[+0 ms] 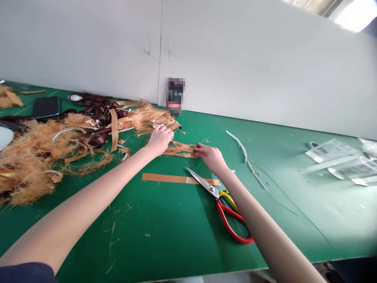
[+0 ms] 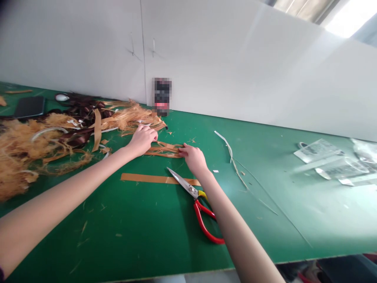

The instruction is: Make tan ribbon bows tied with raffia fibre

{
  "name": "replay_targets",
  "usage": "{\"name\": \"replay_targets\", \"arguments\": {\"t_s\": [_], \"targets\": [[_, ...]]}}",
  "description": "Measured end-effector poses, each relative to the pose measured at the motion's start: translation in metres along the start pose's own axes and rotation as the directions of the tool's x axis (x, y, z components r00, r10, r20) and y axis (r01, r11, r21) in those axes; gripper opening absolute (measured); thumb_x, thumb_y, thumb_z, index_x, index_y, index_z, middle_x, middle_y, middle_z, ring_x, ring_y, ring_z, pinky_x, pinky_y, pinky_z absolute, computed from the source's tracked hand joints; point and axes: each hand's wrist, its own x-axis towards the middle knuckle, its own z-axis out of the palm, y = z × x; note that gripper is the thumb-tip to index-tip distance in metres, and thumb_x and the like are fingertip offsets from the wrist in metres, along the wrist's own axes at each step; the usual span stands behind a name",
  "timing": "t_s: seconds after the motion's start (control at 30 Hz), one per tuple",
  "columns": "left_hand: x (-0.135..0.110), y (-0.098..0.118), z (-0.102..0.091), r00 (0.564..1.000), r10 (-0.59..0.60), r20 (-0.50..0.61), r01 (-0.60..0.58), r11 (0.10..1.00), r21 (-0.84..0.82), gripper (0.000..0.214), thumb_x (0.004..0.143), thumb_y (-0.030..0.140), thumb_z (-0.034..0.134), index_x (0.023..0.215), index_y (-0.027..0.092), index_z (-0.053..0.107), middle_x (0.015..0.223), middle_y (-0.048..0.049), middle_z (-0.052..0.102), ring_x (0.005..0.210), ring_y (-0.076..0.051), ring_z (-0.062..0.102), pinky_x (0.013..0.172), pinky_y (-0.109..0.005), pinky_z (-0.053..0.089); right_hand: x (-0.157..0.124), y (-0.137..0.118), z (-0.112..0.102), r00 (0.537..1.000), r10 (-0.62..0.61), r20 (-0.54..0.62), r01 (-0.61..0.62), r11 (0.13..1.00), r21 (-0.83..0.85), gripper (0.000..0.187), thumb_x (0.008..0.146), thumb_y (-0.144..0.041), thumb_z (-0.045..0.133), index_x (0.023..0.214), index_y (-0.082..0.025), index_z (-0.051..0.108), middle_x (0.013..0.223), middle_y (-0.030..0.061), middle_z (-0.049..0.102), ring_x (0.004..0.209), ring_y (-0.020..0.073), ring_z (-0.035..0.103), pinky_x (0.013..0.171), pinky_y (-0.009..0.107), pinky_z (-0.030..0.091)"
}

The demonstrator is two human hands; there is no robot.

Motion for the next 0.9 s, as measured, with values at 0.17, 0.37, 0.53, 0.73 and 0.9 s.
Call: {"name": "replay_targets", "arguments": {"t_s": [0.17,0.37,0.53,0.73,0.9], "targets": [[-0.010,-0.004,-0.009,0.977,-0.183,-0.112,0.167,0.976,-0.141,0.019,0.087,0.008,0.045,0.079,0.018,0.060,0.093,-0.0128,0.069,0.101,-0.032,0.057,0.087,-0.048,0.037,0.000,-0.003,-0.004,0.998,0.005,-0.070,0.003,0.993,0.116,0.020,0.079,-0.017,0.062,0.094,-0.017,0.076,0.120,0.0144,0.069,0.122,0.0323,0.058,0.105,0.045,0.042],[-0.013,0.004,-0.020,0.950,-0.267,-0.160,0.191,0.906,-0.376,0.009,0.086,0.015,0.051,0.078,0.020,0.053,0.087,-0.0060,0.064,0.090,-0.023,0.058,0.084,-0.037,0.043,0.015,-0.036,0.008,0.983,0.043,-0.181,0.029,0.924,0.382,0.047,0.090,-0.041,0.052,0.129,-0.014,0.052,0.129,0.0178,0.062,0.119,0.0247,0.060,0.101,0.043,0.047],[-0.013,0.012,-0.024,0.942,-0.297,-0.156,0.178,0.835,-0.520,0.008,0.085,0.016,0.052,0.078,0.020,0.051,0.083,-0.0035,0.062,0.084,-0.020,0.057,0.081,-0.034,0.044,0.027,-0.058,0.008,0.996,-0.026,-0.086,0.069,0.833,0.549,0.057,0.068,-0.039,0.077,0.115,-0.012,0.058,0.105,0.0130,0.072,0.093,0.0193,0.071,0.083,0.031,0.057],[-0.012,0.012,-0.022,0.934,-0.335,-0.126,0.188,0.758,-0.624,0.007,0.085,0.020,0.051,0.078,0.020,0.051,0.082,-0.0029,0.061,0.082,-0.020,0.058,0.080,-0.035,0.046,0.028,-0.058,-0.008,0.994,-0.086,-0.062,0.106,0.826,0.553,0.034,0.068,-0.020,0.074,0.099,-0.016,0.063,0.080,0.0034,0.073,0.075,0.0177,0.071,0.078,0.034,0.057],[-0.015,0.015,-0.026,0.951,-0.293,-0.100,0.156,0.733,-0.662,0.003,0.083,0.023,0.054,0.084,0.019,0.054,0.092,-0.0062,0.063,0.094,-0.023,0.058,0.088,-0.041,0.045,0.033,-0.060,-0.026,0.985,-0.130,-0.114,0.168,0.882,0.441,0.034,0.069,-0.019,0.071,0.101,-0.017,0.060,0.077,0.0021,0.071,0.078,0.0194,0.067,0.083,0.040,0.052]]}}
